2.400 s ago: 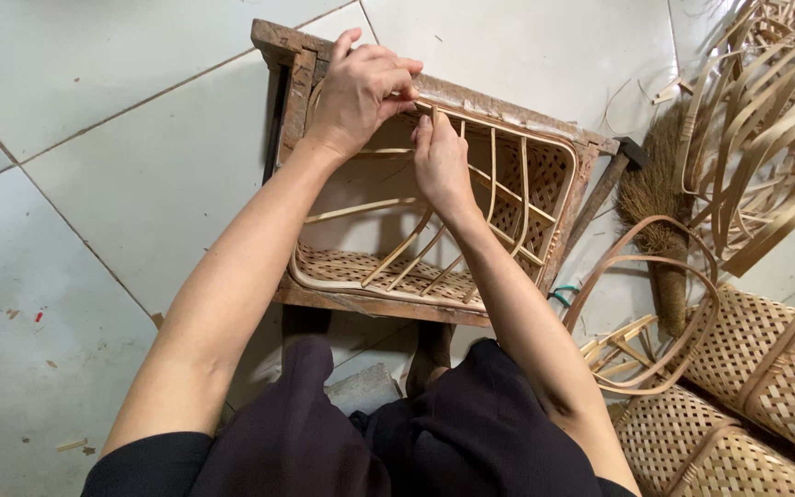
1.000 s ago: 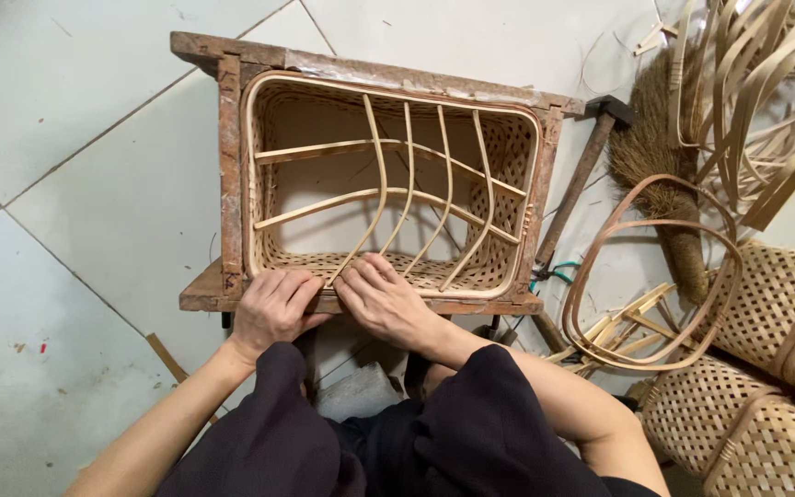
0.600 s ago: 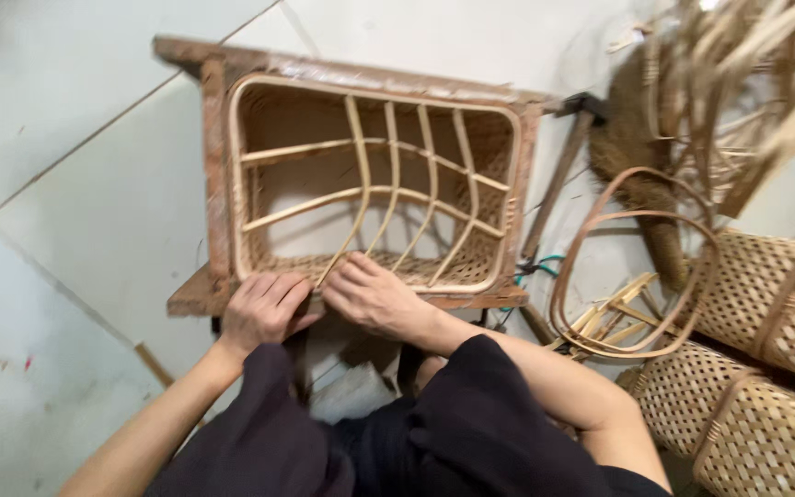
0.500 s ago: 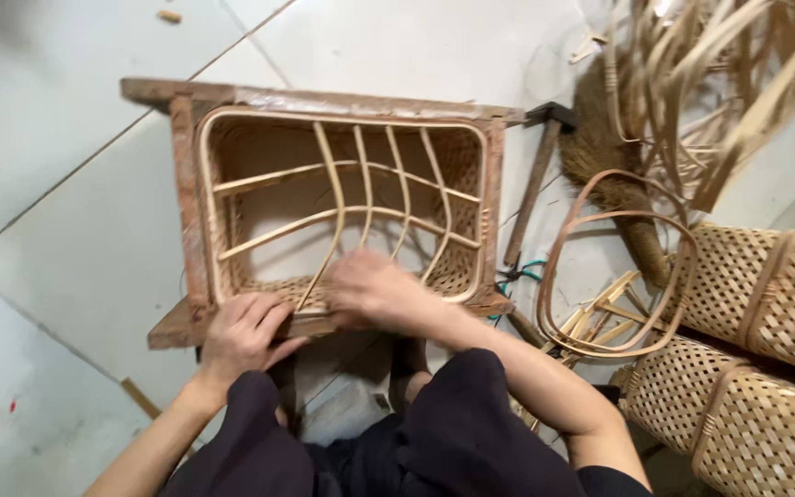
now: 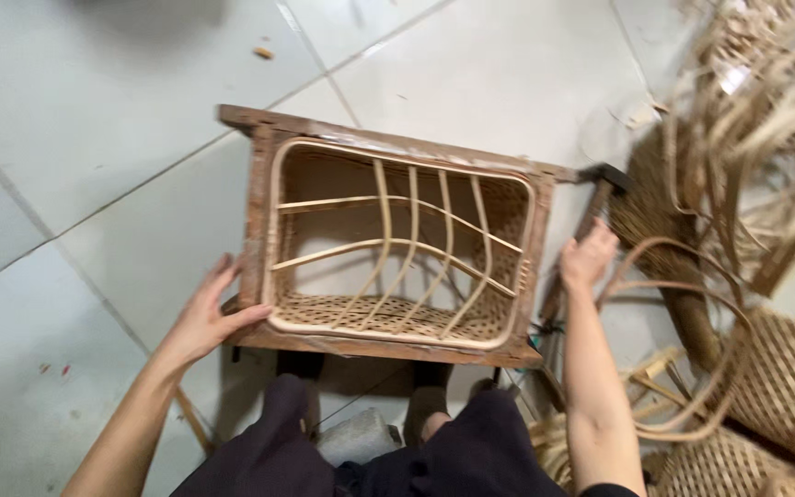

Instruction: The person sits on the floor with a rectangular wooden basket frame and fits a pre-woven bamboo panel inside it. They bend and tuck thin bamboo strips along the rim, weave additional bamboo ribs across the opening, and tap the strips into place with a hammer.

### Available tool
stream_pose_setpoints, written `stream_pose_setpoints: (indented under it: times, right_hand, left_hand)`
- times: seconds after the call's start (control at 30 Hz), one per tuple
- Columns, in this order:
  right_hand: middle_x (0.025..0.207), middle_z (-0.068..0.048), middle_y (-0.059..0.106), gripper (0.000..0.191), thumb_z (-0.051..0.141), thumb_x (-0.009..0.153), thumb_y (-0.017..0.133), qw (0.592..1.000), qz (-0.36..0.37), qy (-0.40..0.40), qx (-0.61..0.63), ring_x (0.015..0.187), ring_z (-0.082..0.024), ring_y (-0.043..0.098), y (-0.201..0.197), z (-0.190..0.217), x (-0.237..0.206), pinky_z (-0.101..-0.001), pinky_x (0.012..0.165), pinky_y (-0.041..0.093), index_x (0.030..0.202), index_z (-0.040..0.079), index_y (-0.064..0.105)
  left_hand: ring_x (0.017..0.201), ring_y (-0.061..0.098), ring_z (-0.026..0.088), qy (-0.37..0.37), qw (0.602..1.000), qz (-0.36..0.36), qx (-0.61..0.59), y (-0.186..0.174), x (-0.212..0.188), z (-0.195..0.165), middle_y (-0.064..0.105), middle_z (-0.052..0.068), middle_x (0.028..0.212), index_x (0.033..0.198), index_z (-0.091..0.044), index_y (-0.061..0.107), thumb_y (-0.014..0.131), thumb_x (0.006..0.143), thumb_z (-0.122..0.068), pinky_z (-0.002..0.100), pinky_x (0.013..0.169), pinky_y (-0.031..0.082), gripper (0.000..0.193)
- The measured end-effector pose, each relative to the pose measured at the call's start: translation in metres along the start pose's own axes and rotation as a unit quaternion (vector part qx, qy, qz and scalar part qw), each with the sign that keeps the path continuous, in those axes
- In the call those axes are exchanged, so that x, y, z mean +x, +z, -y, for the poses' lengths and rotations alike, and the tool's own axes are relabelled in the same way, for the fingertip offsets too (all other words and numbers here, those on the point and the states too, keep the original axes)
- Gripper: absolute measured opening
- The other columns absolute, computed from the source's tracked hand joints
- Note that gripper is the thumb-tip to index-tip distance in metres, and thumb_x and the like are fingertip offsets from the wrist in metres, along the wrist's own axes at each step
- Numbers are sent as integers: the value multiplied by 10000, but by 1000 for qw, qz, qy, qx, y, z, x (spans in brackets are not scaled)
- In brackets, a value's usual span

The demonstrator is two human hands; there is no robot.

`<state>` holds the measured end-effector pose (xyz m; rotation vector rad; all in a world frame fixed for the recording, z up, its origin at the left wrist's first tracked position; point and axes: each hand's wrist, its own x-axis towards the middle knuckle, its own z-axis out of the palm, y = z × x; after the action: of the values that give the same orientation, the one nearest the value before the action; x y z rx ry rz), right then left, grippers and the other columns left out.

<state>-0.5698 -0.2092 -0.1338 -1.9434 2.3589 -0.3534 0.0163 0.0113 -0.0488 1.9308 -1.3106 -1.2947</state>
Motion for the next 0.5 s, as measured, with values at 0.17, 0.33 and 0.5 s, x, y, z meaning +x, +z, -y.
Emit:
stream_pose_setpoints:
  times: [0.17, 0.33, 0.5]
  right_hand:
    - [1207, -241, 629, 521, 181, 906, 689, 982, 78, 151, 76, 1112, -382, 601, -14, -5, 21, -510, 984, 466, 1363, 10, 509]
    - [858, -43, 596, 321, 211, 1040, 663, 904, 104, 207, 359, 563, -108, 532, -58, 20, 43, -293, 466, 432, 1254, 45, 492]
    - [819, -38, 570, 192, 215, 1139, 539, 899, 160, 16, 408, 558, -88, 513, -131, 95, 26, -252, 448, 437, 1227, 45, 522]
  left_hand:
    - [1357, 575, 275, -40, 995, 13, -93, -1, 9, -12, 575, 143, 1489, 1522, -142, 443, 835, 675, -519, 394, 1094, 446, 1007]
    - [1346, 578, 268, -24, 999, -35, 6, 3, 18, -14, 588, 102, 1482, 1519, -190, 500, 785, 698, -612, 406, 1100, 462, 966]
    - [1364, 544, 299, -11, 999, -34, 21, 4, 23, -8, 551, 127, 1501, 1523, -191, 486, 779, 705, -645, 423, 1091, 453, 980]
